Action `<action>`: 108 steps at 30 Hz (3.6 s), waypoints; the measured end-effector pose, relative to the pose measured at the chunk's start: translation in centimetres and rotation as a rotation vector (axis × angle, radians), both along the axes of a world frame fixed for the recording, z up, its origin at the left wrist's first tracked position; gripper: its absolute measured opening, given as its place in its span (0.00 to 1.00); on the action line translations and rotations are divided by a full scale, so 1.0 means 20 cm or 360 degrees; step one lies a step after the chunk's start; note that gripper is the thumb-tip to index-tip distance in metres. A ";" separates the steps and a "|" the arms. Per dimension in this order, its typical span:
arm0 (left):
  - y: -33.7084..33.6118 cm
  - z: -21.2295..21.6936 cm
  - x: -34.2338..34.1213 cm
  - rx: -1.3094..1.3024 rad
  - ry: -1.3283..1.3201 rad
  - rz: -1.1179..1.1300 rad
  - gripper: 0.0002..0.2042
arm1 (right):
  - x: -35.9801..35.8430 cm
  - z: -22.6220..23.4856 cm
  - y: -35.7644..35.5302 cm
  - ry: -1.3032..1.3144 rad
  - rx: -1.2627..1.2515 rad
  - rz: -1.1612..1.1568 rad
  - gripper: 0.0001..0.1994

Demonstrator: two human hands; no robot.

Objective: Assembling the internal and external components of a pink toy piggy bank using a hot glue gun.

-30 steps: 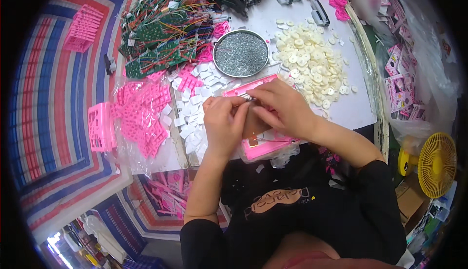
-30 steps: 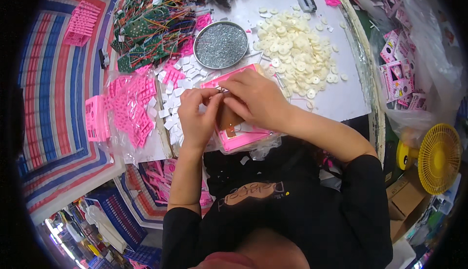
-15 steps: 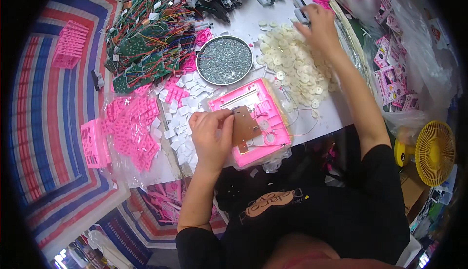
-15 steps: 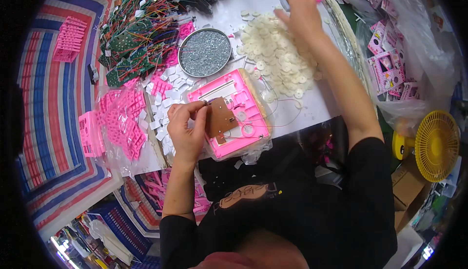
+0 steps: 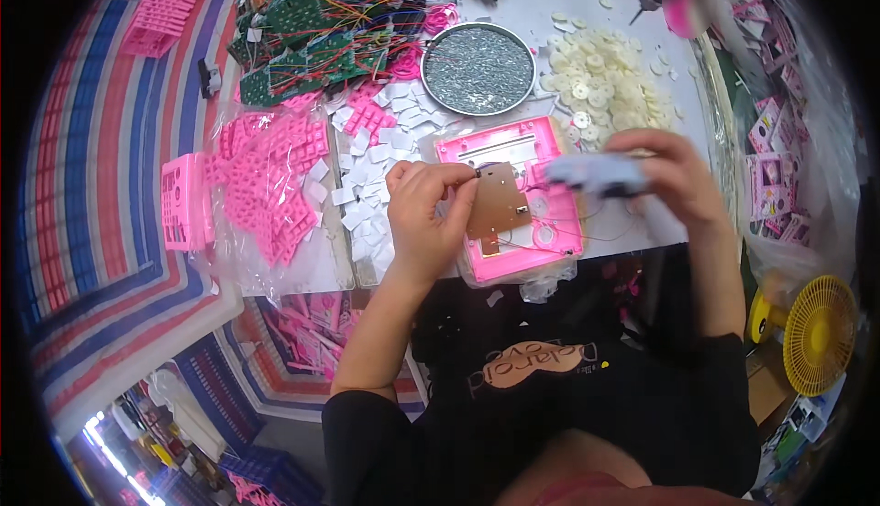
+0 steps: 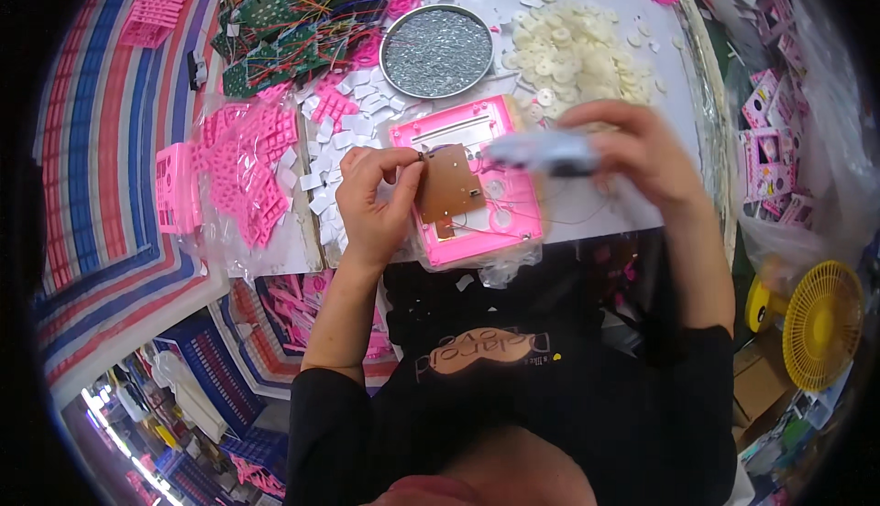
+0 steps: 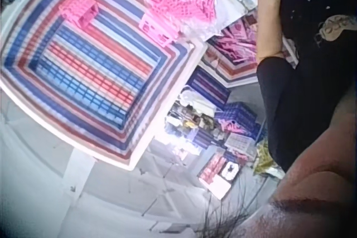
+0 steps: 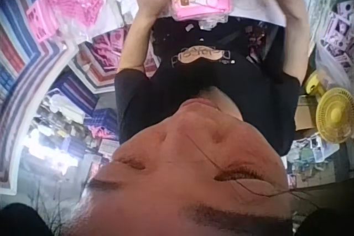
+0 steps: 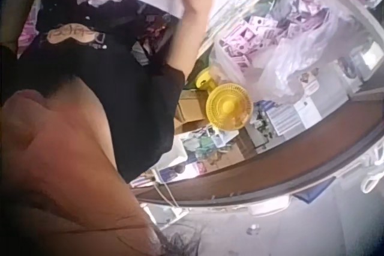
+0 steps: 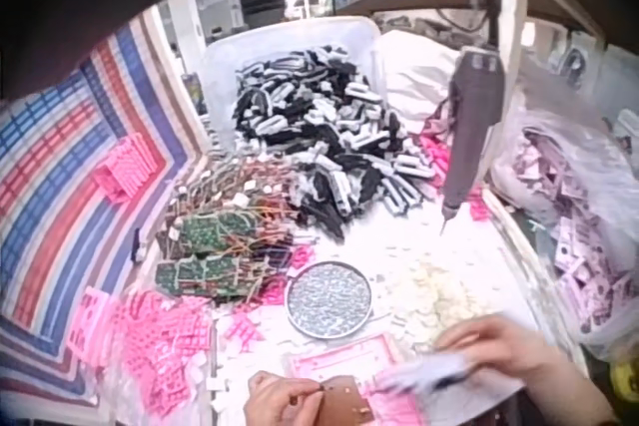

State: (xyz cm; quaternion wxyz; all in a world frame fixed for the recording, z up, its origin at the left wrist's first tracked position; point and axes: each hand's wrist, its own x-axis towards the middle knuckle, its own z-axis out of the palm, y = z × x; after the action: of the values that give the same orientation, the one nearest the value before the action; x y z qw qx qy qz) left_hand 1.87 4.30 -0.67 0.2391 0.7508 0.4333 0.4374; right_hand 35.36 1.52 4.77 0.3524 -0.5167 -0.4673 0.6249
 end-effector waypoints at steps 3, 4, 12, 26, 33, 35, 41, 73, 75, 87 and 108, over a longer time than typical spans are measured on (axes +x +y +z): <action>0.02 0.00 0.03 -0.0035 -0.0027 -0.0041 0.04 | -0.26 -0.04 0.07 0.0266 -0.0392 0.0108 0.15; 0.03 0.01 0.02 -0.0054 -0.0016 -0.0043 0.04 | -0.30 -0.02 0.11 0.0134 -0.0447 0.0190 0.15; 0.05 0.03 -0.05 -0.0209 0.0049 -0.0130 0.04 | -0.40 -0.01 0.14 -0.1186 0.1480 0.0583 0.29; 0.18 0.10 -0.13 -0.0068 0.0335 -0.0579 0.06 | -0.51 -0.07 0.18 -0.1013 0.1459 0.0819 0.21; 0.21 0.14 -0.14 0.0067 0.0531 -0.0716 0.07 | -0.54 -0.08 0.16 -0.0986 0.1472 0.0737 0.19; 0.20 0.15 -0.14 0.0203 0.0612 -0.0718 0.08 | -0.55 -0.08 0.15 -0.1022 0.1506 0.0757 0.18; 0.05 0.14 -0.14 0.0290 0.0686 -0.0535 0.10 | -0.57 -0.09 0.13 -0.1125 0.1556 0.0820 0.19; 0.70 0.03 0.17 0.0085 0.1424 -0.0071 0.08 | -0.14 0.14 0.95 -0.0118 0.1458 -0.0557 0.33; 0.68 0.02 0.16 0.0114 0.1327 -0.0070 0.07 | -0.21 0.17 1.10 0.0359 0.1343 -0.0599 0.26; 0.75 -0.07 0.23 0.0660 0.1361 -0.0086 0.15 | -0.51 0.40 0.99 0.0124 0.1202 0.0103 0.19; -0.09 0.22 0.02 0.0022 0.0240 -0.0409 0.07 | -0.64 0.32 0.05 0.0802 0.1062 0.0145 0.18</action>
State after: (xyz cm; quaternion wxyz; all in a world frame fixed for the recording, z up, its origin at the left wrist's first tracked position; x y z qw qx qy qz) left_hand 2.32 2.56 3.74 0.2547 0.8324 0.3474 0.3486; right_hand 22.61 2.49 11.19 0.5757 -0.1839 -0.5656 0.5610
